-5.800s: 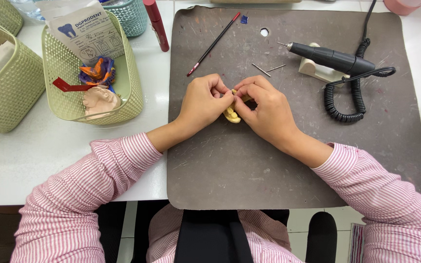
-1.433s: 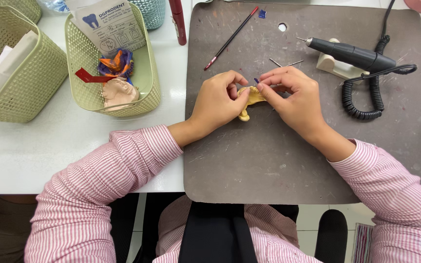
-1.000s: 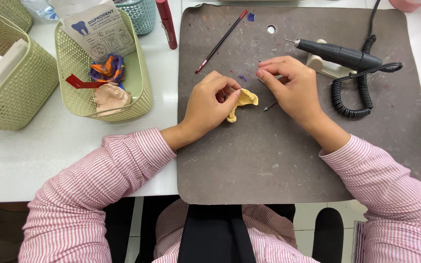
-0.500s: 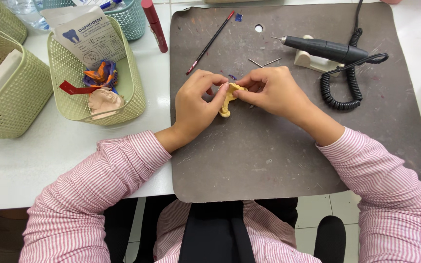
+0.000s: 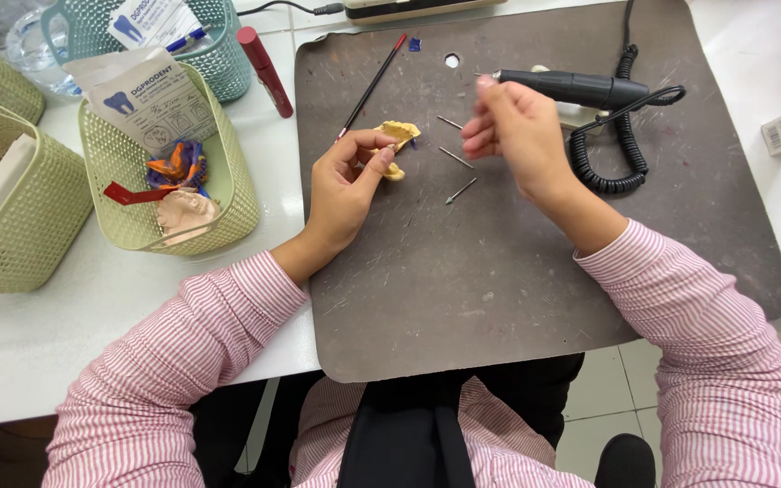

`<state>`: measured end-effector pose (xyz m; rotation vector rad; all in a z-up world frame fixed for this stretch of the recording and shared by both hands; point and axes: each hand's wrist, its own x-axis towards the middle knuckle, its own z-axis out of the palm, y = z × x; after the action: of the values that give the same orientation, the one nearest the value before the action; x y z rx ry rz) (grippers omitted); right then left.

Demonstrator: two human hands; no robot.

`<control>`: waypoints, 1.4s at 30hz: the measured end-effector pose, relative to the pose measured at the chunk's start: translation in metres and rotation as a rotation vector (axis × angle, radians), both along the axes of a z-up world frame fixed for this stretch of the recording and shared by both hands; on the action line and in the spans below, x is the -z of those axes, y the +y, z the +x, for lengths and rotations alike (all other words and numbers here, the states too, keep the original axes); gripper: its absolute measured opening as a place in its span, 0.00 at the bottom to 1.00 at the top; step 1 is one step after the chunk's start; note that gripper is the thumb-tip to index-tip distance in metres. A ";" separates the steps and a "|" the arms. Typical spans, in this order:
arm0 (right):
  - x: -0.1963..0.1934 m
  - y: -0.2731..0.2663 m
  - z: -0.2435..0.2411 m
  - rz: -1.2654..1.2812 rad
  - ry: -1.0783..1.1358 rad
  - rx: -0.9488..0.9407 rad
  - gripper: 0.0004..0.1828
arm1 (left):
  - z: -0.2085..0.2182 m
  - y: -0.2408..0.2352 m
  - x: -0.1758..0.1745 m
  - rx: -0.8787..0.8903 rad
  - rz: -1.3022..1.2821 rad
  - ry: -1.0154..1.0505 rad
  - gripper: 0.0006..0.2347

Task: The person assembles a dental prosthesis by inserting small metal pins into a yellow denture mold. They use a rotary tool to grind the pins flush with the mold surface, then reinsert the pins and adjust their positions by hand.

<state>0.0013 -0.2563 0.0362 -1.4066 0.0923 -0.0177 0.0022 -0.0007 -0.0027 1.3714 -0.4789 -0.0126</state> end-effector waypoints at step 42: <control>-0.052 -0.189 0.105 0.645 0.130 0.186 0.09 | -0.038 -0.013 -0.034 0.439 0.736 -0.824 0.05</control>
<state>0.1066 -0.4458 0.0886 -0.7501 0.3084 -0.0462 -0.0360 -0.0140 0.0310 1.9372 -1.5775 0.0214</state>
